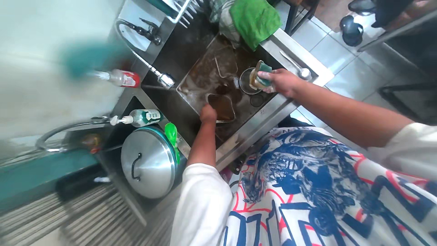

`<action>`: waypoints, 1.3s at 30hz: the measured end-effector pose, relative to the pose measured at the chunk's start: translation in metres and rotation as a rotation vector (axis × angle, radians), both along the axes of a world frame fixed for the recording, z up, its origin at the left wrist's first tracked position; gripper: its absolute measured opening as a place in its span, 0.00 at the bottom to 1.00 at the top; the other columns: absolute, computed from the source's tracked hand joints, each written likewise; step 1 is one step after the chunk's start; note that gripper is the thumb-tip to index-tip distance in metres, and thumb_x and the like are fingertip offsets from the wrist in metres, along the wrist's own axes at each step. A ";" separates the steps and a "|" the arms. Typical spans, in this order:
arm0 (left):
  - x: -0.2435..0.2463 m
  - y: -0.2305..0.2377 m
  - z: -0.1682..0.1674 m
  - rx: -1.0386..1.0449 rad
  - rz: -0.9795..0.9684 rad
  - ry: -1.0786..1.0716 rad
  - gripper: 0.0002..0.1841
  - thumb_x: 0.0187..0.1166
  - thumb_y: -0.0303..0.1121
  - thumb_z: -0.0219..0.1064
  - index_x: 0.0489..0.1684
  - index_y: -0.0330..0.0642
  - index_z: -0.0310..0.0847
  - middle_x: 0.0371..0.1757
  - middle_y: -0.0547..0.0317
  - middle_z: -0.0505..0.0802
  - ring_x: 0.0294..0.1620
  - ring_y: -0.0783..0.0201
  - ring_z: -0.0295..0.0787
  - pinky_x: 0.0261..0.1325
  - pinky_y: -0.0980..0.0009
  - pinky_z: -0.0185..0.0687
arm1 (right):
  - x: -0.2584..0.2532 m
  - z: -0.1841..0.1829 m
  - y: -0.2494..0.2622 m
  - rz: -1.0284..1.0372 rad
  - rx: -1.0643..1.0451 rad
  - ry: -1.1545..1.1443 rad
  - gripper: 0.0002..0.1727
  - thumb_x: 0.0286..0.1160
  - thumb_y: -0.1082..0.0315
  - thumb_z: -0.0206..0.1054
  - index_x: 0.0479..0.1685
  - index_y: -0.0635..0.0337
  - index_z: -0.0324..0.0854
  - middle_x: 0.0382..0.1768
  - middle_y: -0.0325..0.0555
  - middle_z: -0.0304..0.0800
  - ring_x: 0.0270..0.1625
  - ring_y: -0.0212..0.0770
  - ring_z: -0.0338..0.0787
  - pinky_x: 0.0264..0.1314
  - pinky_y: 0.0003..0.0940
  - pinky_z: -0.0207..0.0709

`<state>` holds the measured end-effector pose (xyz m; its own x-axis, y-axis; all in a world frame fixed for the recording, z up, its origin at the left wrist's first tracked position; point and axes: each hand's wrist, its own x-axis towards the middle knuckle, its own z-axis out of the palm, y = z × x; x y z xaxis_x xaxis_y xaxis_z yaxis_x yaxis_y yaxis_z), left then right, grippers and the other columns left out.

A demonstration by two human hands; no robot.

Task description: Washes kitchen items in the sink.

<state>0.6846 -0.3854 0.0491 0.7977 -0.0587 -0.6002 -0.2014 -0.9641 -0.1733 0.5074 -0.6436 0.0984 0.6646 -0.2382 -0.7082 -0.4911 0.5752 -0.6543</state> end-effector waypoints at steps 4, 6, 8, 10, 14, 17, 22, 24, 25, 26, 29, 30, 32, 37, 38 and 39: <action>0.002 -0.009 0.001 0.066 -0.075 -0.010 0.26 0.82 0.37 0.66 0.74 0.30 0.71 0.64 0.28 0.87 0.65 0.33 0.88 0.62 0.35 0.83 | -0.002 0.000 -0.002 -0.002 0.014 -0.010 0.27 0.84 0.48 0.67 0.67 0.63 0.79 0.48 0.49 0.91 0.42 0.38 0.92 0.47 0.33 0.87; 0.002 -0.012 0.002 0.108 -0.108 -0.008 0.26 0.82 0.34 0.64 0.76 0.30 0.69 0.64 0.28 0.87 0.64 0.32 0.88 0.60 0.35 0.84 | -0.002 0.000 -0.002 -0.002 0.016 -0.015 0.27 0.84 0.48 0.67 0.66 0.63 0.80 0.47 0.48 0.91 0.40 0.37 0.91 0.44 0.32 0.87; 0.002 -0.016 0.005 0.140 -0.143 -0.009 0.26 0.83 0.30 0.62 0.79 0.31 0.65 0.63 0.28 0.88 0.63 0.32 0.89 0.58 0.35 0.85 | -0.003 0.001 -0.002 -0.001 0.021 -0.014 0.27 0.84 0.48 0.68 0.66 0.63 0.80 0.46 0.48 0.91 0.39 0.37 0.91 0.44 0.31 0.86; 0.003 -0.021 0.009 0.148 -0.159 -0.011 0.26 0.83 0.29 0.61 0.80 0.31 0.65 0.64 0.28 0.87 0.63 0.31 0.88 0.58 0.35 0.85 | -0.002 0.002 -0.001 -0.006 0.025 -0.009 0.27 0.84 0.48 0.68 0.66 0.63 0.80 0.45 0.48 0.91 0.38 0.37 0.90 0.43 0.31 0.86; 0.005 -0.026 0.013 0.153 -0.170 -0.020 0.24 0.83 0.28 0.61 0.77 0.30 0.67 0.64 0.28 0.87 0.64 0.31 0.88 0.58 0.35 0.85 | -0.001 0.002 -0.001 -0.001 0.029 -0.008 0.27 0.83 0.48 0.68 0.65 0.62 0.81 0.45 0.47 0.91 0.38 0.36 0.90 0.43 0.30 0.86; 0.006 -0.025 0.011 0.160 -0.177 -0.015 0.24 0.83 0.29 0.62 0.77 0.31 0.66 0.62 0.29 0.88 0.62 0.32 0.89 0.57 0.36 0.86 | 0.001 0.002 0.000 0.009 0.033 -0.019 0.27 0.83 0.47 0.69 0.65 0.63 0.81 0.45 0.47 0.91 0.38 0.36 0.91 0.43 0.31 0.86; 0.000 -0.029 0.003 0.159 -0.194 -0.006 0.25 0.83 0.29 0.61 0.79 0.32 0.65 0.62 0.28 0.88 0.62 0.32 0.89 0.57 0.35 0.85 | -0.001 0.002 -0.003 0.002 0.035 -0.035 0.28 0.82 0.47 0.70 0.66 0.63 0.81 0.45 0.48 0.91 0.39 0.37 0.91 0.44 0.32 0.86; -0.002 -0.032 0.005 0.144 -0.204 0.012 0.26 0.83 0.29 0.61 0.80 0.32 0.64 0.63 0.28 0.88 0.62 0.32 0.89 0.58 0.35 0.85 | -0.001 0.002 -0.004 0.001 0.030 -0.035 0.28 0.82 0.48 0.70 0.65 0.63 0.81 0.45 0.48 0.92 0.39 0.37 0.91 0.44 0.31 0.87; -0.003 -0.034 0.007 0.124 -0.208 0.025 0.27 0.83 0.30 0.62 0.81 0.31 0.63 0.63 0.27 0.88 0.63 0.31 0.89 0.59 0.34 0.84 | -0.001 0.003 -0.004 0.005 0.025 -0.038 0.27 0.82 0.48 0.69 0.65 0.63 0.81 0.44 0.47 0.91 0.38 0.36 0.91 0.43 0.31 0.86; -0.005 -0.036 0.008 0.117 -0.214 0.033 0.28 0.83 0.31 0.63 0.81 0.31 0.63 0.63 0.27 0.88 0.62 0.31 0.89 0.59 0.34 0.84 | -0.001 0.003 -0.004 0.007 0.022 -0.041 0.27 0.83 0.48 0.69 0.65 0.63 0.81 0.43 0.46 0.91 0.37 0.36 0.90 0.42 0.30 0.86; -0.012 -0.044 0.011 0.124 -0.226 0.039 0.25 0.84 0.30 0.61 0.79 0.31 0.65 0.62 0.28 0.88 0.63 0.32 0.89 0.59 0.35 0.84 | 0.000 0.003 -0.003 0.008 0.021 -0.042 0.27 0.82 0.48 0.70 0.65 0.63 0.81 0.43 0.47 0.92 0.37 0.37 0.91 0.41 0.30 0.86; -0.014 -0.046 0.012 0.126 -0.231 0.040 0.25 0.84 0.30 0.61 0.78 0.30 0.66 0.62 0.28 0.88 0.63 0.32 0.89 0.59 0.35 0.85 | 0.001 0.004 -0.002 0.010 0.025 -0.037 0.28 0.82 0.48 0.70 0.65 0.63 0.80 0.44 0.47 0.92 0.38 0.37 0.91 0.42 0.31 0.86; -0.016 -0.049 0.013 0.133 -0.246 0.043 0.24 0.83 0.29 0.61 0.77 0.31 0.66 0.62 0.28 0.88 0.63 0.32 0.89 0.58 0.37 0.85 | 0.002 0.006 -0.001 0.021 0.029 -0.030 0.28 0.82 0.47 0.70 0.66 0.63 0.80 0.45 0.48 0.92 0.39 0.37 0.91 0.44 0.31 0.86; -0.016 -0.051 0.018 0.130 -0.249 0.035 0.24 0.85 0.28 0.59 0.79 0.31 0.65 0.63 0.28 0.88 0.63 0.32 0.88 0.58 0.36 0.85 | 0.010 0.002 0.000 0.067 0.000 0.004 0.29 0.82 0.46 0.69 0.66 0.63 0.80 0.45 0.48 0.91 0.38 0.37 0.90 0.43 0.31 0.85; -0.016 -0.052 0.021 0.126 -0.247 0.036 0.24 0.85 0.29 0.59 0.79 0.31 0.65 0.63 0.28 0.88 0.64 0.31 0.88 0.59 0.36 0.85 | 0.013 0.002 0.001 0.071 -0.006 0.012 0.29 0.82 0.46 0.69 0.66 0.63 0.80 0.45 0.48 0.91 0.37 0.36 0.90 0.42 0.31 0.85; -0.017 -0.052 0.024 0.125 -0.249 0.038 0.24 0.85 0.29 0.59 0.79 0.30 0.65 0.63 0.28 0.88 0.64 0.32 0.88 0.59 0.36 0.85 | 0.015 0.002 0.001 0.074 -0.011 0.020 0.29 0.82 0.46 0.69 0.66 0.63 0.80 0.44 0.48 0.91 0.36 0.36 0.89 0.41 0.30 0.85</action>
<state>0.6681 -0.4379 0.0730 0.7450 -0.1739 -0.6440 -0.4380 -0.8557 -0.2755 0.5225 -0.6424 0.1005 0.6665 -0.1964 -0.7191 -0.5452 0.5295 -0.6499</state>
